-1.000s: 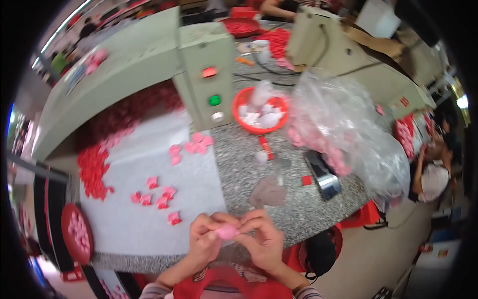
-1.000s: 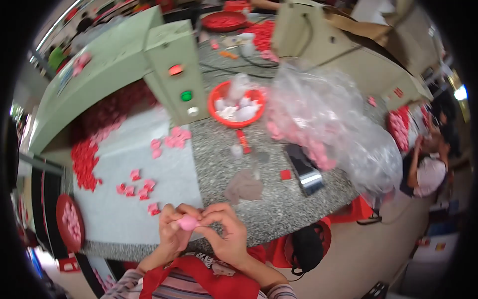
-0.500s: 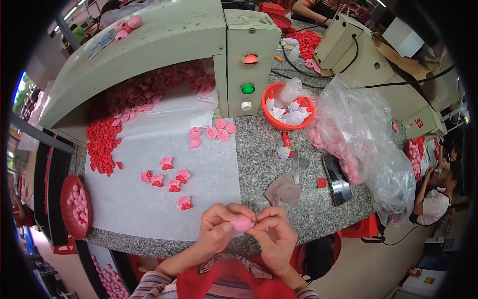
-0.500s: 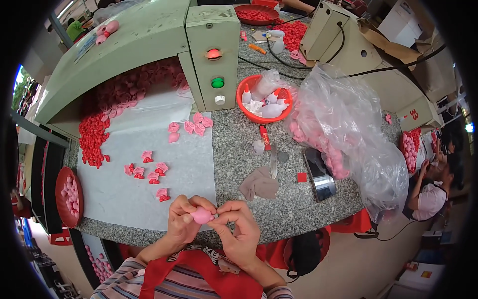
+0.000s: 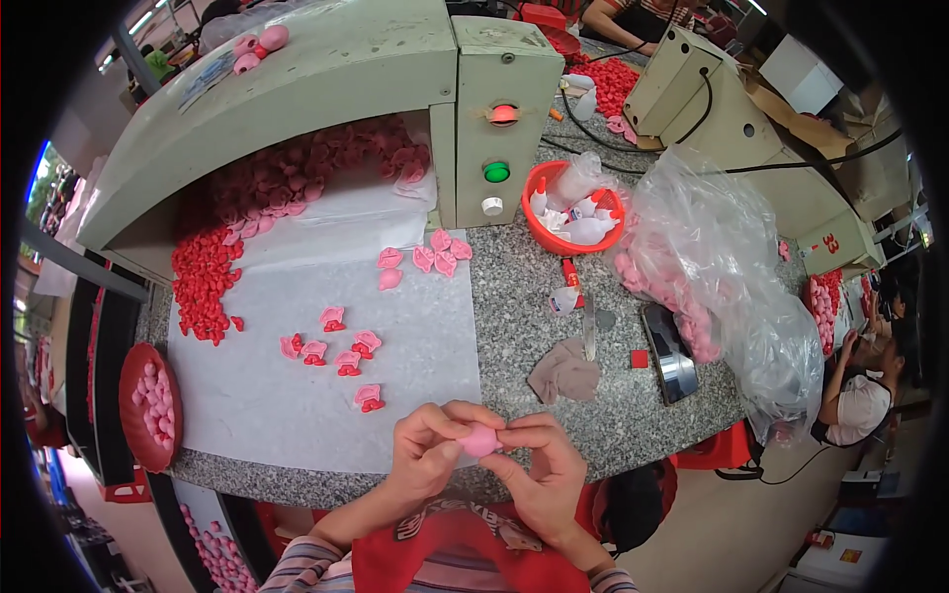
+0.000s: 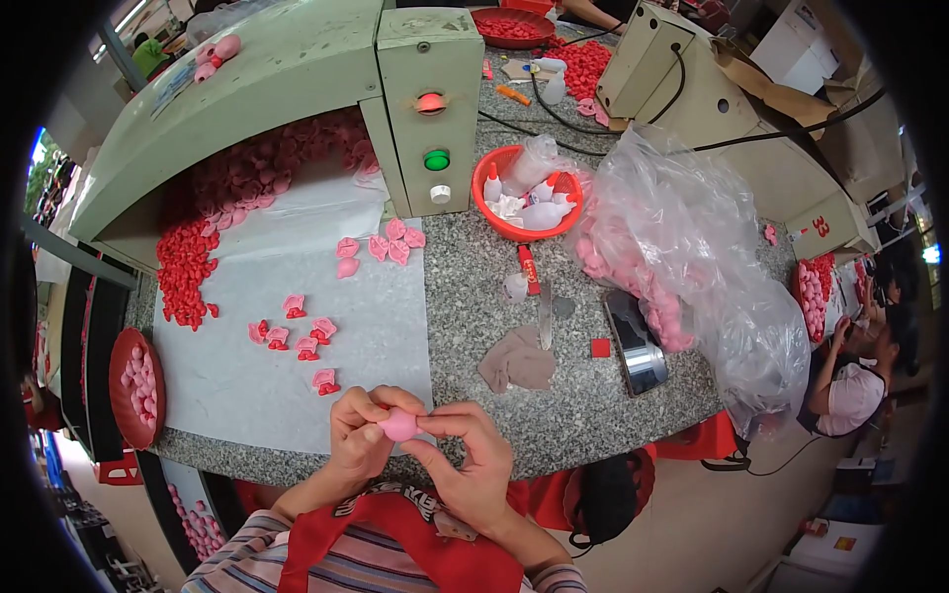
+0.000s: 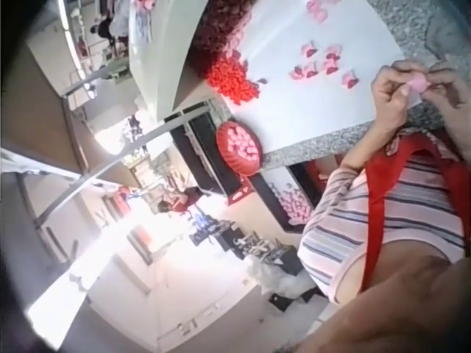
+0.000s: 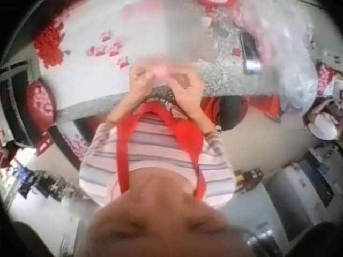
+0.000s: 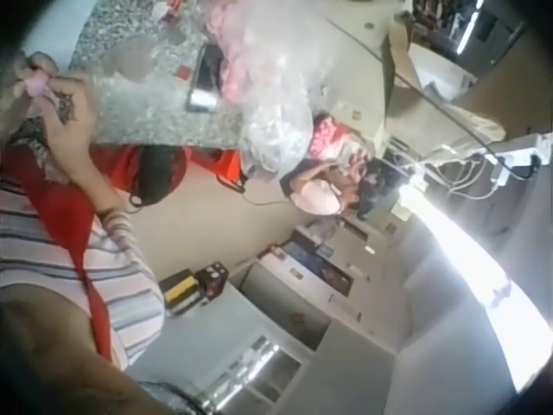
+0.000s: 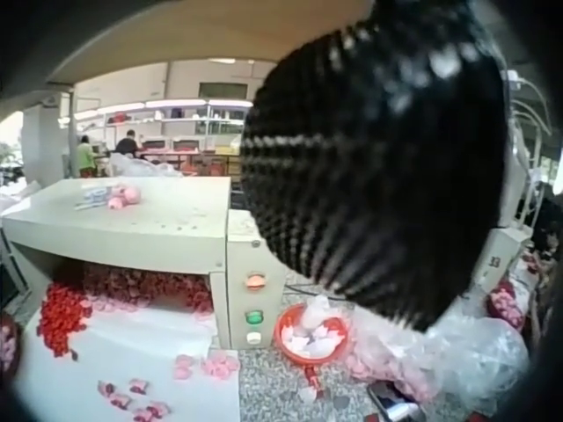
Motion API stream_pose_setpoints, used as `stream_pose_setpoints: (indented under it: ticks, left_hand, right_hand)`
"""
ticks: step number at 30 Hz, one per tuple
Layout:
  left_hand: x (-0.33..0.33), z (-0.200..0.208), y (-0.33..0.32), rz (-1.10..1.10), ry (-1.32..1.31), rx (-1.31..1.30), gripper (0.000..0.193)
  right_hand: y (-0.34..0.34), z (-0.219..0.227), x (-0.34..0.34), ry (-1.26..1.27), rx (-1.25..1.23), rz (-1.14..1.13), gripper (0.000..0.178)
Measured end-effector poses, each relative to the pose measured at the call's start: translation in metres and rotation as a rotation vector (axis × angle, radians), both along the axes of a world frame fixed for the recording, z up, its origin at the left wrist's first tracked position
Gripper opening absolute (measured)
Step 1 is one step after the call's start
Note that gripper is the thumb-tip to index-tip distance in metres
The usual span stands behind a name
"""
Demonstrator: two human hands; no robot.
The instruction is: Apply glue to pink plastic toy components and press them together to assemble pieces on a factory line.
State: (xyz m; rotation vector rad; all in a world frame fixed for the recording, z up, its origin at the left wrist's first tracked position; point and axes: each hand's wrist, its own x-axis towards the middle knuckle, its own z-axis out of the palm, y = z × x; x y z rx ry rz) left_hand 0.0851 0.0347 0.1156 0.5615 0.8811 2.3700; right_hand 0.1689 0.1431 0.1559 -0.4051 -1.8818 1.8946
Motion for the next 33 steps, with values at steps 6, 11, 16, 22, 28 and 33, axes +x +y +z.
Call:
stream_pose_setpoints:
  ticks: [6,11,16,22,28,33]
  left_hand:
    - [0.003,-0.001,0.000,-0.030,-0.062,0.014,0.011]
    - [0.003,-0.001,0.004,-0.012,-0.074,-0.008,0.011]
    - [0.002,-0.002,0.004,0.017,0.012,-0.032,0.009]
    - [0.002,-0.003,0.004,0.030,-0.005,-0.050,0.007]
    - [0.004,-0.007,0.002,0.020,-0.018,-0.012,0.008]
    - [0.000,0.012,0.001,0.028,-0.035,-0.266,0.019]
  right_hand:
    - [0.000,-0.006,0.002,0.046,0.054,-0.020,0.025]
    - [-0.001,-0.007,-0.002,0.073,-0.035,-0.022,0.030]
    - [0.000,-0.007,-0.003,0.054,0.069,-0.009,0.037]
    - [0.000,0.001,-0.005,0.024,0.310,-0.019,0.033]
    - [-0.002,-0.005,-0.006,0.077,0.280,-0.032,0.029]
    - [0.012,-0.032,-0.013,0.076,-0.407,0.099,0.028]
